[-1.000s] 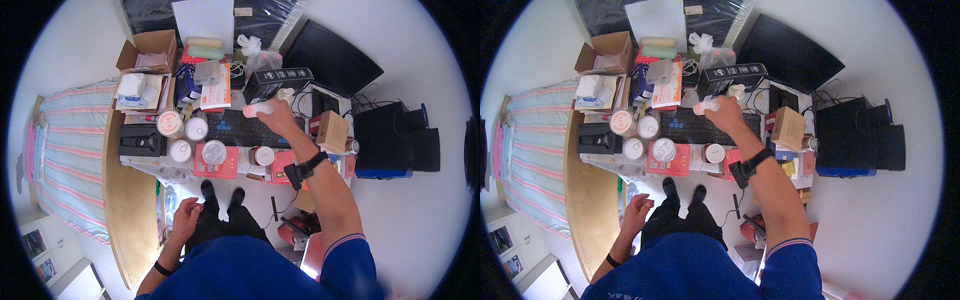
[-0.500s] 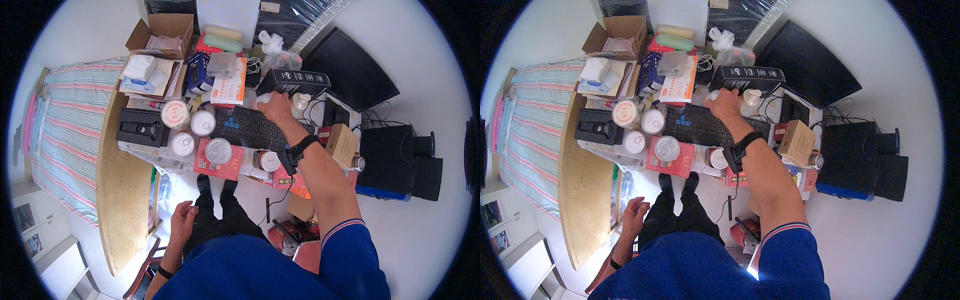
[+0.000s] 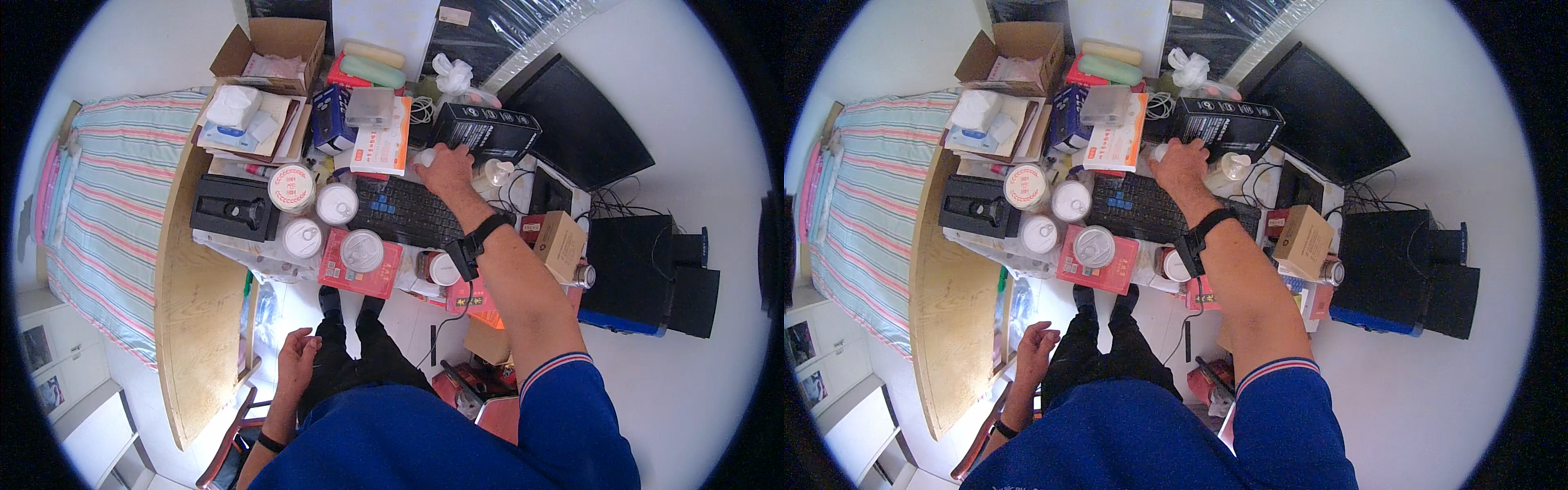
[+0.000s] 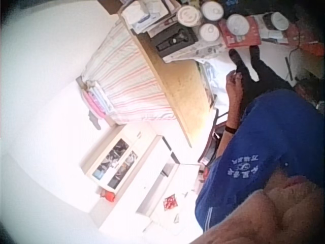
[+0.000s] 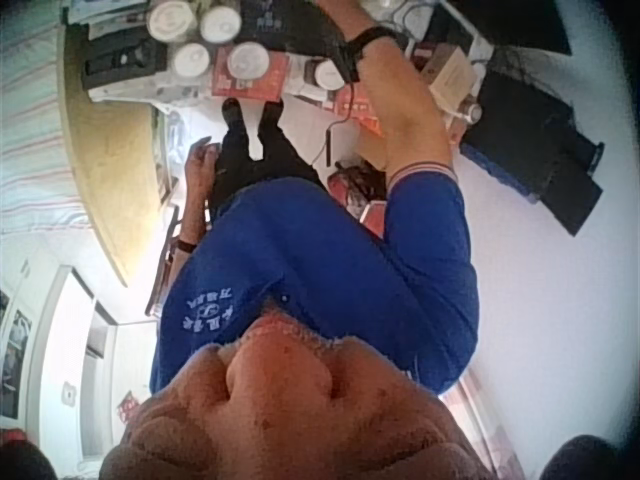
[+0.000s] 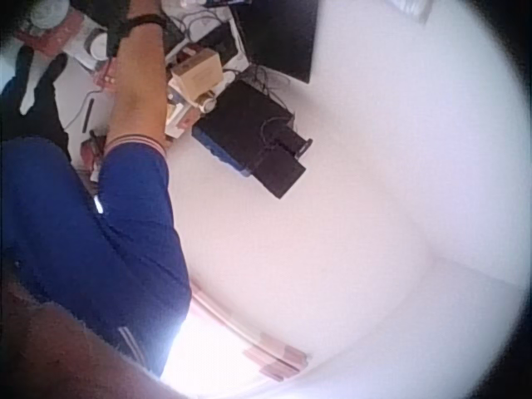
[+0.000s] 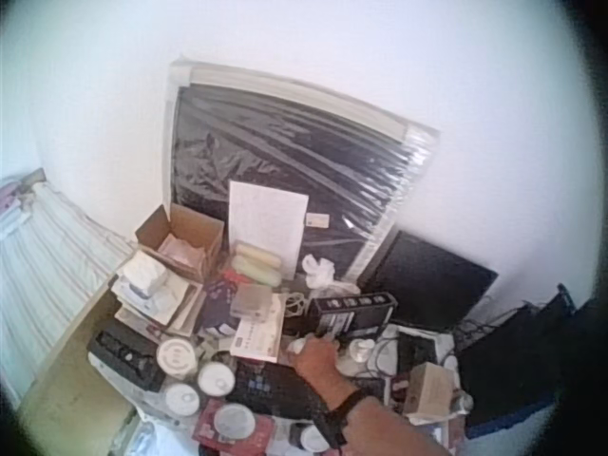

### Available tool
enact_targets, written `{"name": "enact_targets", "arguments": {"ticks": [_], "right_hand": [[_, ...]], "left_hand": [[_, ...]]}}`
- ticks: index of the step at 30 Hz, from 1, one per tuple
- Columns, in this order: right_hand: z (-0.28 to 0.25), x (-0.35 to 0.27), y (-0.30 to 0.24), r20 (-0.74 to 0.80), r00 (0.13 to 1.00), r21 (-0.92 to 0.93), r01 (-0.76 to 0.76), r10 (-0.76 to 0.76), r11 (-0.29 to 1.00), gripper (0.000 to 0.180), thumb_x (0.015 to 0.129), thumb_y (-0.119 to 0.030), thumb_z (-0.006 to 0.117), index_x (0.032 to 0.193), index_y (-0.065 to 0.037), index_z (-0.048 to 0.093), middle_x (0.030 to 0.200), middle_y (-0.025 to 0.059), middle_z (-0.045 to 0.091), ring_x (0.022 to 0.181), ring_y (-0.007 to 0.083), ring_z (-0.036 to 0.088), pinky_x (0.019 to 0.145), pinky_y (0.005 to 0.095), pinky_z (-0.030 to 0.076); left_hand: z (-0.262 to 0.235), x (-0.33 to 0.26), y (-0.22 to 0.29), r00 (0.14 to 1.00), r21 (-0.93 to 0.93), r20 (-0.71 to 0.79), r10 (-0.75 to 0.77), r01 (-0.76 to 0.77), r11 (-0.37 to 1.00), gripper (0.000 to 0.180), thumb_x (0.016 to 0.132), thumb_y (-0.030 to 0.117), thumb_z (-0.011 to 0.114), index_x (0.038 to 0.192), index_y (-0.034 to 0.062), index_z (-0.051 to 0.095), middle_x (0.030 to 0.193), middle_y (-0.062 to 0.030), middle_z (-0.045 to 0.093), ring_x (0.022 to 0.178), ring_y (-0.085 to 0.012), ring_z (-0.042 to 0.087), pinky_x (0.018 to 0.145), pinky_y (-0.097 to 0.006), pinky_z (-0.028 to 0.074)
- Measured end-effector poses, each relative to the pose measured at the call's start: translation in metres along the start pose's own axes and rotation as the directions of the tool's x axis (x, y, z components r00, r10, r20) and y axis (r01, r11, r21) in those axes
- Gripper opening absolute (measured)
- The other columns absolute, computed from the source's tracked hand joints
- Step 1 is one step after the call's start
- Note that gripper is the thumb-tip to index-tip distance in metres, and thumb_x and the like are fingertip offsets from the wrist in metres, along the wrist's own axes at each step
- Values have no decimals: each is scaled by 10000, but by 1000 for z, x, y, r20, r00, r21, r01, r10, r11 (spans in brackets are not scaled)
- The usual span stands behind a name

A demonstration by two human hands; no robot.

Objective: The person repeatedly picks up small jars and bottles from a cluttered table and places them on a nearby windowsill. They move items one at a time, occasionally shifting groups of containers to clear space before continuing the transfer.

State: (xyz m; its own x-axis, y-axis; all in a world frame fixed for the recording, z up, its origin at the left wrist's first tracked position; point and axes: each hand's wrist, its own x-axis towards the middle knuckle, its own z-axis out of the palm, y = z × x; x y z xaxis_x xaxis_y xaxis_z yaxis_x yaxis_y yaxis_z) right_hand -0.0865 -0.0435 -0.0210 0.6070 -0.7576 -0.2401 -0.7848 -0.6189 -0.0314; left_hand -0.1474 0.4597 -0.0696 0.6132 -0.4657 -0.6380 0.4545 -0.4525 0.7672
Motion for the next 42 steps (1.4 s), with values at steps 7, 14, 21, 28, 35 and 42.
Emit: {"name": "enact_targets", "arguments": {"ticks": [7, 14, 21, 28, 35, 42], "right_hand": [[-5, -17, 17, -119, 988, 118, 114, -100, 986, 520, 862, -349, 799, 1264, -56, 645, 1254, 320, 561, 1121, 503, 599, 993, 554, 519], [-8, -24, 31, -321, 940, 114, 156, -112, 981, 454, 871, -143, 733, 1300, -61, 606, 1213, 304, 589, 1096, 504, 630, 947, 552, 542], [-62, -114, 67, -363, 931, 304, 155, -37, 940, 428, 902, -133, 728, 1303, -54, 602, 1199, 291, 639, 1091, 464, 673, 942, 517, 558], [-72, -286, 147, -161, 966, 635, -56, 203, 770, 325, 918, -101, 727, 1218, -12, 637, 1057, 179, 728, 950, 337, 721, 870, 417, 576], [-8, -458, 195, 53, 959, 710, -232, 278, 665, 328, 973, -133, 692, 1273, -16, 627, 1052, 146, 754, 998, 266, 743, 897, 379, 588], [81, -609, 247, 110, 957, 766, -253, 268, 591, 376, 943, -200, 696, 1259, -14, 614, 1140, 192, 704, 1017, 374, 713, 920, 463, 572]], "left_hand": [[-12, 6, -2, 1000, 11, 2, -10, 10, 1000, 343, 1058, 107, 610, 1366, -32, 549, 1153, -172, 753, 1087, -214, 723, 998, -343, 555], [-22, 16, -6, 999, 1, 32, -27, 27, 1000, 337, 1053, 104, 614, 1359, -24, 558, 1139, -159, 752, 1064, -203, 719, 981, -337, 560], [-29, 31, -11, 987, 160, 162, -19, -7, 987, 352, 1045, 126, 637, 1355, -22, 562, 1118, -151, 754, 1024, -195, 719, 939, -324, 564], [3, 45, -21, 928, 413, 371, 14, -178, 893, 378, 1014, 224, 695, 1319, 17, 613, 1055, -171, 769, 954, -249, 743, 879, -375, 584], [64, 19, -41, 843, 543, 536, 48, -388, 744, 396, 1007, 285, 706, 1306, 39, 625, 1039, -185, 761, 964, -268, 741, 884, -388, 580], [153, -40, -97, 729, 476, 681, -68, -370, 798, 371, 1023, 167, 675, 1340, 13, 559, 1091, -128, 742, 994, -183, 702, 908, -317, 557]]}}
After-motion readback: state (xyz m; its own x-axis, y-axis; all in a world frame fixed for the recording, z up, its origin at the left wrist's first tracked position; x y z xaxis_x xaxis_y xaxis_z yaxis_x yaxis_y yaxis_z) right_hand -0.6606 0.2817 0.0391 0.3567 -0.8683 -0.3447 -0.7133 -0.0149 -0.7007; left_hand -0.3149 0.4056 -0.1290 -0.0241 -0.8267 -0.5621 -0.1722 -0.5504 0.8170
